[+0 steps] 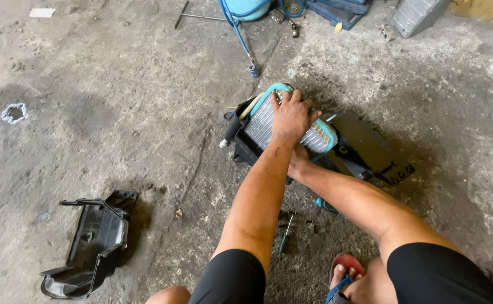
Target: The person assembles a black plastic housing with a metallic radiator-like core. They insert the core into the housing, attach a black plastic cover, and connect a green wire to a terminal on the side of the assembly.
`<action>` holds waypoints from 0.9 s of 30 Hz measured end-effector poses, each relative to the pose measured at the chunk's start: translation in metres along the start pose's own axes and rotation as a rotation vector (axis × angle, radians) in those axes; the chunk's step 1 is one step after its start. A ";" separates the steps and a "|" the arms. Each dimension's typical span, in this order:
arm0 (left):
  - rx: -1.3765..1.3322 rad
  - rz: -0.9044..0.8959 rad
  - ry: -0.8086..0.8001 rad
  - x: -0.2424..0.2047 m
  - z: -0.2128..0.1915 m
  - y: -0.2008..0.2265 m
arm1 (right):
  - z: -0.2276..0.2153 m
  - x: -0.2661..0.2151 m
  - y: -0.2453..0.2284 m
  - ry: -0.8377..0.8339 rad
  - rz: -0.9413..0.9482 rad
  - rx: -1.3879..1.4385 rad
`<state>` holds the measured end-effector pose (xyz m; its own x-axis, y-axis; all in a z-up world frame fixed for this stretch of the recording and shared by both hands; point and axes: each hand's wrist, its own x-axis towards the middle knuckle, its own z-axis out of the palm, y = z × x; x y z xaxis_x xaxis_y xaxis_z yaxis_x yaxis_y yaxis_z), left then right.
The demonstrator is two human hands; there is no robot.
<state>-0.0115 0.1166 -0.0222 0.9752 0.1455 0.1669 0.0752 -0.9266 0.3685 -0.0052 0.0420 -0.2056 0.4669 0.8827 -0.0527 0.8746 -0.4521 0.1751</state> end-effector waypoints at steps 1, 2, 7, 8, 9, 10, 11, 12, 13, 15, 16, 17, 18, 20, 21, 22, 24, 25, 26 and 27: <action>0.002 -0.006 0.000 0.000 0.000 0.001 | -0.008 -0.002 0.004 -0.082 0.024 0.101; -0.001 -0.007 -0.004 -0.001 -0.001 0.001 | -0.017 -0.005 0.006 -0.163 0.048 0.203; -0.004 -0.047 0.006 0.000 0.002 0.004 | -0.067 -0.026 0.004 0.027 0.076 0.357; -0.003 -0.057 0.005 0.000 0.003 0.003 | -0.076 -0.029 -0.001 -0.055 0.041 0.279; -0.005 -0.072 0.004 0.000 0.003 0.001 | -0.084 -0.033 -0.008 -0.131 0.106 0.401; -0.006 -0.087 0.002 0.000 0.003 -0.002 | -0.093 -0.036 -0.020 -0.207 0.173 0.522; -0.019 -0.089 0.020 -0.001 0.004 -0.003 | -0.101 -0.042 -0.028 -0.283 0.243 0.639; -0.032 -0.090 0.039 -0.002 0.004 -0.004 | -0.109 -0.050 -0.032 -0.296 0.226 0.649; -0.042 -0.083 0.067 0.005 0.002 -0.004 | -0.118 -0.051 -0.030 -0.297 0.213 0.653; -0.037 -0.086 0.054 0.011 0.000 -0.004 | -0.133 -0.059 -0.029 -0.302 0.183 0.669; -0.033 -0.091 0.044 0.011 0.001 -0.005 | -0.139 -0.065 -0.028 -0.264 0.126 0.651; -0.034 -0.098 0.034 0.006 0.003 -0.006 | -0.145 -0.077 -0.027 -0.204 0.030 0.627; -0.035 -0.105 0.024 0.002 0.006 -0.007 | -0.150 -0.090 -0.021 -0.118 -0.085 0.593; -0.035 -0.093 0.052 0.005 0.005 -0.007 | -0.167 -0.117 0.011 0.166 -0.311 0.437; -0.039 -0.086 0.077 0.005 0.006 -0.006 | -0.175 -0.139 0.029 0.118 -0.161 0.465; -0.043 -0.079 0.102 0.005 0.006 -0.005 | -0.181 -0.158 0.050 0.000 0.061 0.517; -0.050 -0.086 0.141 0.004 0.010 -0.003 | -0.188 -0.210 0.102 -0.096 0.470 0.555; -0.055 -0.088 0.154 0.002 0.013 -0.002 | -0.183 -0.231 0.135 -0.279 0.737 0.530; -0.053 -0.092 0.159 0.001 0.016 0.000 | -0.175 -0.256 0.169 -0.298 0.858 0.577; -0.047 -0.095 0.168 0.000 0.017 0.000 | -0.159 -0.272 0.201 -0.259 0.905 0.694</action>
<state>-0.0083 0.1109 -0.0374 0.9156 0.2907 0.2779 0.1515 -0.8893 0.4314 0.0225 -0.2682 0.0003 0.8989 0.1866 -0.3964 0.0558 -0.9462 -0.3188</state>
